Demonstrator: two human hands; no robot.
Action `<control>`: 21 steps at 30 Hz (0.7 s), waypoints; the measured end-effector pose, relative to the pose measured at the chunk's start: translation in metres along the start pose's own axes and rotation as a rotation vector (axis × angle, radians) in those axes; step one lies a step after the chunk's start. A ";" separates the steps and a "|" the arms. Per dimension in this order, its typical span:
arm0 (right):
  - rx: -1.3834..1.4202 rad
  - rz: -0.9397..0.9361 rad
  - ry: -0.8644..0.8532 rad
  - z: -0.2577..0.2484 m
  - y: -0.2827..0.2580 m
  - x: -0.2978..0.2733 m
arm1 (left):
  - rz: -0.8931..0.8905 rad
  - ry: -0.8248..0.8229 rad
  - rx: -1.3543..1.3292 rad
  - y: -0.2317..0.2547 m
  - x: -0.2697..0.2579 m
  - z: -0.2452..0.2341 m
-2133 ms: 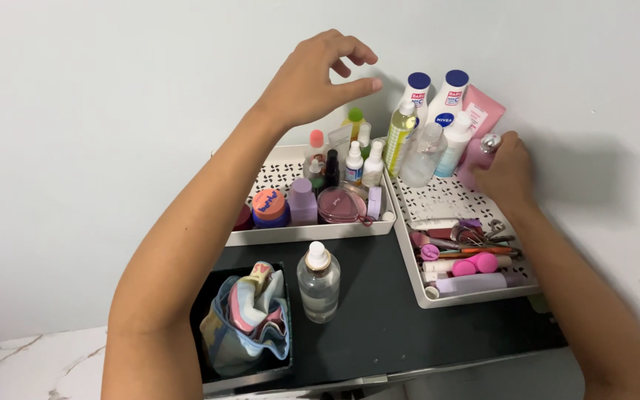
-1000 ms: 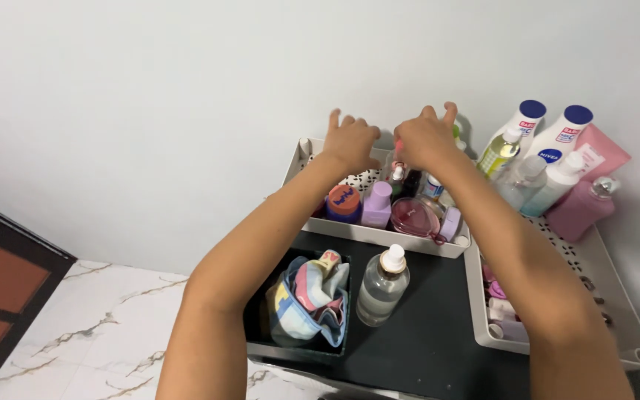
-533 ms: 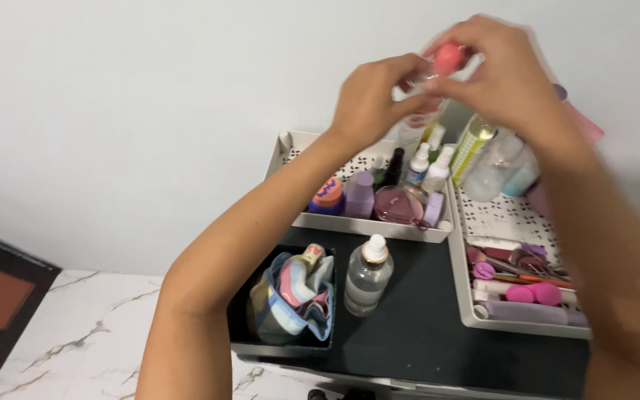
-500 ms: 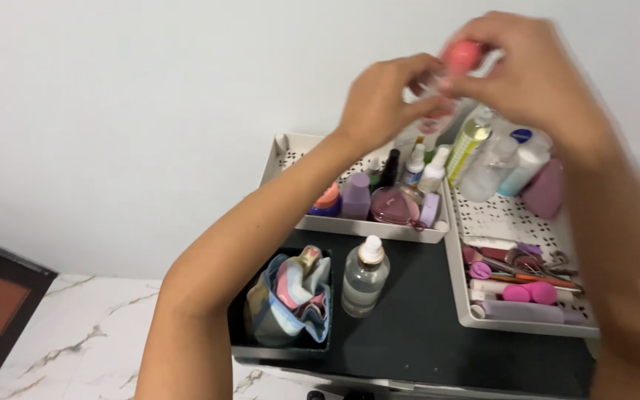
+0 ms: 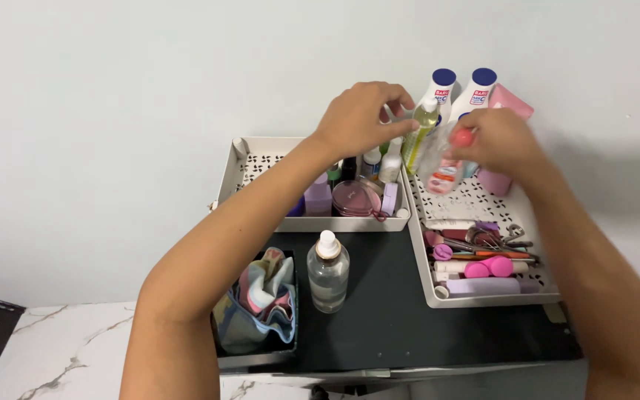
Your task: The person removes various cosmetic bottles, tubes, and containers from a white tray and places them into a second white tray. They then wipe the first tray with a cloth and place the cloth inside it.
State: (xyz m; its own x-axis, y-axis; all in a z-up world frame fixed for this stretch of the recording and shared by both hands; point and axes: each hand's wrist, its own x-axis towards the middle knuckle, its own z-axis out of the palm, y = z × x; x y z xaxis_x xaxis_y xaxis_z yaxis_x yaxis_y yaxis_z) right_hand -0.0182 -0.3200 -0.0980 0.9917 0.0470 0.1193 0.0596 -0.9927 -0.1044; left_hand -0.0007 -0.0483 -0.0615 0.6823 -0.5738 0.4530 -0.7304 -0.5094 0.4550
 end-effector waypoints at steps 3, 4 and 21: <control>0.064 -0.061 0.082 0.039 0.001 0.016 | -0.033 0.019 0.013 -0.011 -0.004 -0.002; 0.070 -0.074 0.116 0.051 0.001 0.022 | -0.042 0.029 0.017 -0.014 -0.004 -0.004; 0.044 -0.372 0.593 0.025 -0.049 0.028 | -0.248 0.083 0.274 -0.081 -0.017 -0.027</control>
State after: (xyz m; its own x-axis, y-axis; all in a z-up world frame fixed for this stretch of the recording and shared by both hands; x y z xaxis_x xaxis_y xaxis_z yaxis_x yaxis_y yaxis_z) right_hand 0.0089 -0.2668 -0.1141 0.6763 0.3020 0.6718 0.3998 -0.9165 0.0095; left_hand 0.0477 0.0198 -0.0850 0.8315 -0.3634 0.4203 -0.5160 -0.7855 0.3417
